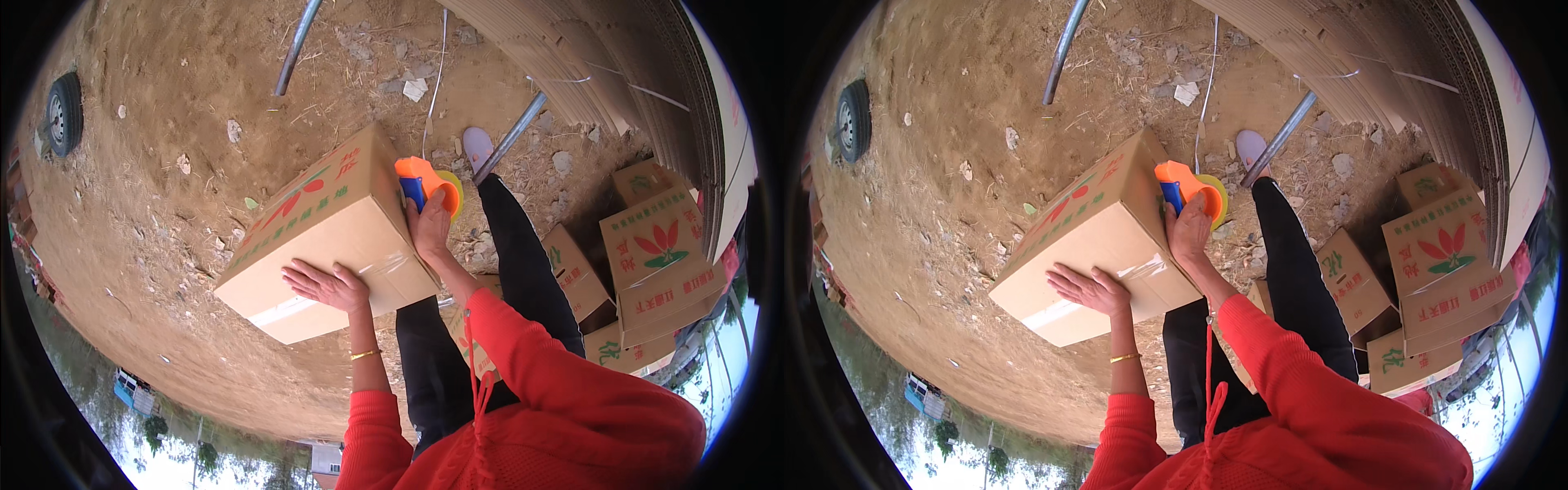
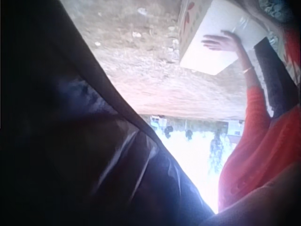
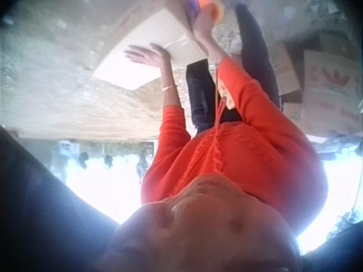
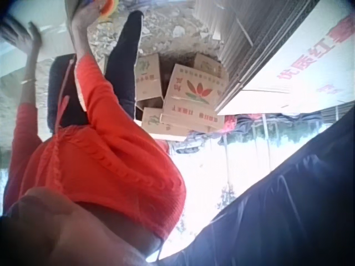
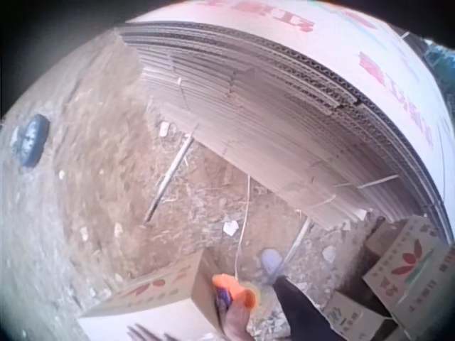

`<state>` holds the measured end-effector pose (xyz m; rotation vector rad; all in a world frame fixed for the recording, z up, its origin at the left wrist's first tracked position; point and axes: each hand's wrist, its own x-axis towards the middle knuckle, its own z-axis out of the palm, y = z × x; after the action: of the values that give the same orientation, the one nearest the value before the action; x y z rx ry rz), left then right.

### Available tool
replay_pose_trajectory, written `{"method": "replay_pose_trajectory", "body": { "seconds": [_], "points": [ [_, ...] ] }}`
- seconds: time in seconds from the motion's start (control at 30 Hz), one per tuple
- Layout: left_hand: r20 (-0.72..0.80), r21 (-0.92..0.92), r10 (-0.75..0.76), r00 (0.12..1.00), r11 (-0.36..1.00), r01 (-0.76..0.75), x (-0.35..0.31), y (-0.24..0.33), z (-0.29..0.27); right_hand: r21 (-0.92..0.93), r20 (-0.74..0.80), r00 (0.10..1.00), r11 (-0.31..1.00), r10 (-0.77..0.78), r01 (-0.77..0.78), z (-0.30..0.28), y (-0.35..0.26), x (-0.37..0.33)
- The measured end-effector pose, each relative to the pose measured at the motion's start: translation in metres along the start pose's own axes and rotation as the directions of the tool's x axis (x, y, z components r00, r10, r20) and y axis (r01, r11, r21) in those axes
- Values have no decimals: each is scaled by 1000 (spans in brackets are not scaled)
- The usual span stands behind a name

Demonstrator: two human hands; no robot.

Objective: The person assembles flat cardboard sheets into boxes by folding the sides and sealing them with a tape dispenser. They repeat this process for multiple boxes, stacking the finished ones nearby.

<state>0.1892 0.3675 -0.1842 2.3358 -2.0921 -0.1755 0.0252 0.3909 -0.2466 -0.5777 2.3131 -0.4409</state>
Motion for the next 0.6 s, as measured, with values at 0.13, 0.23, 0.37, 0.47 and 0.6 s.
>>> {"method": "replay_pose_trajectory", "body": {
  "seconds": [0.13,0.23,0.37,0.47,0.6],
  "points": [
    [-22,-12,2,1000,1000,-2,0,-7,4,-34,-4,999,998,-50,50,33,18,30],
    [-14,-18,-5,1000,1000,5,0,-8,2,-19,-6,1000,1000,-23,23,55,37,43],
    [-2,-10,53,999,999,-53,-1,-10,-1,-110,69,998,994,-8,16,64,61,53],
    [39,-30,15,999,999,-14,-2,-16,-2,-27,124,992,999,-38,42,47,60,42],
    [68,-36,2,998,999,1,-10,-16,2,69,65,997,997,-45,40,13,40,19]
  ]
}}
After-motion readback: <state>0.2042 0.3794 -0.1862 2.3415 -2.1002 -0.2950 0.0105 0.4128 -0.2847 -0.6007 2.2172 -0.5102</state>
